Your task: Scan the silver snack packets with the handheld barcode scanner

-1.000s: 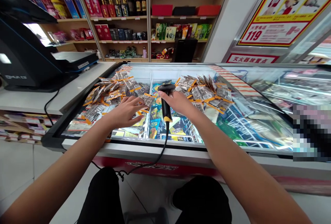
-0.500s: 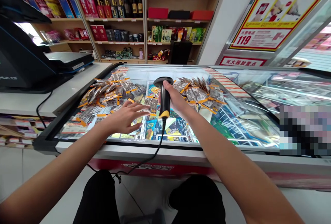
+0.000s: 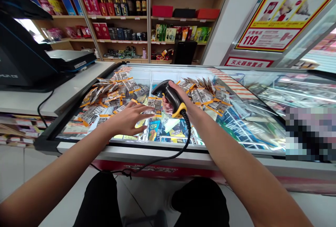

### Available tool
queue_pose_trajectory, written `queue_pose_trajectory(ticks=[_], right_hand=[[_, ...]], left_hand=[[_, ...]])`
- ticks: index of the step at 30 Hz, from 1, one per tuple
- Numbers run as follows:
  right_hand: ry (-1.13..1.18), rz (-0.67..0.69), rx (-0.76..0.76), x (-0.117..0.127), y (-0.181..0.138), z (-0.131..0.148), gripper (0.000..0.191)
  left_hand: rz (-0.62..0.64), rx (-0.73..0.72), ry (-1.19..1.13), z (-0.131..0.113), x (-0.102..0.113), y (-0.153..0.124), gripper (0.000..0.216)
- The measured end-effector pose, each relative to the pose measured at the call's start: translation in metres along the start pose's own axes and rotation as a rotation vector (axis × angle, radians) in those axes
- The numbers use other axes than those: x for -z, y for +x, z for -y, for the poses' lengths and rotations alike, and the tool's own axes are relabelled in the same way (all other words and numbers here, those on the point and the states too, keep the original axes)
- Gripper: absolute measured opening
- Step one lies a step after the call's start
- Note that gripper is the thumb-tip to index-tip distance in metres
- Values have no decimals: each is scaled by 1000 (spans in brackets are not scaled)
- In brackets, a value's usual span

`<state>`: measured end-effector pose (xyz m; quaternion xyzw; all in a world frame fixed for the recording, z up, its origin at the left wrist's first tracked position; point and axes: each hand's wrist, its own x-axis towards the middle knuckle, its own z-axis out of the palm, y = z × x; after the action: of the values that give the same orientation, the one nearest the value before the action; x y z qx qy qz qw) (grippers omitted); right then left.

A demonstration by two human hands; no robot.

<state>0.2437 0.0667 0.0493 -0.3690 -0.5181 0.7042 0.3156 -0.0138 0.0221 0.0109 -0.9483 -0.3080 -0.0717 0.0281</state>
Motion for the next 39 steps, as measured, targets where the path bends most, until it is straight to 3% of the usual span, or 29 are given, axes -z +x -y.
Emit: queue_pose_trajectory(ticks=[5,7,10,13,16,20,26,30,34,39], right_hand=[[-112,-74,166,-2,3,-10,67],[-258,-74,222,-3,4,-15,71],[-549,-63,224,-6,4,-18,73],[-740,-87,190,-8,1,-14,64],[-906,-272,146,-3,-2,-7,56],[-1086,-472,44,11,1,-5,61],[-1175,-476,61,16,2,-8,66],[-1171,-460,68,12,0,-7,64],[-1205,-461,60,13,4,-8,63],[-1207,-475,50,15,6,-10,62]], left_hand=[[-35,-46,-44,-7,2,2,65],[-100,22,-42,-4,6,1,59],[-180,210,-21,10,13,-7,40],[-128,167,-101,29,18,-22,36],[-80,146,-158,38,18,-33,40],[-65,244,-134,35,16,-37,44],[-17,304,-110,35,13,-39,43],[-63,317,-12,29,8,-27,41],[-180,450,113,20,9,-16,42],[-238,669,182,26,15,-23,31]])
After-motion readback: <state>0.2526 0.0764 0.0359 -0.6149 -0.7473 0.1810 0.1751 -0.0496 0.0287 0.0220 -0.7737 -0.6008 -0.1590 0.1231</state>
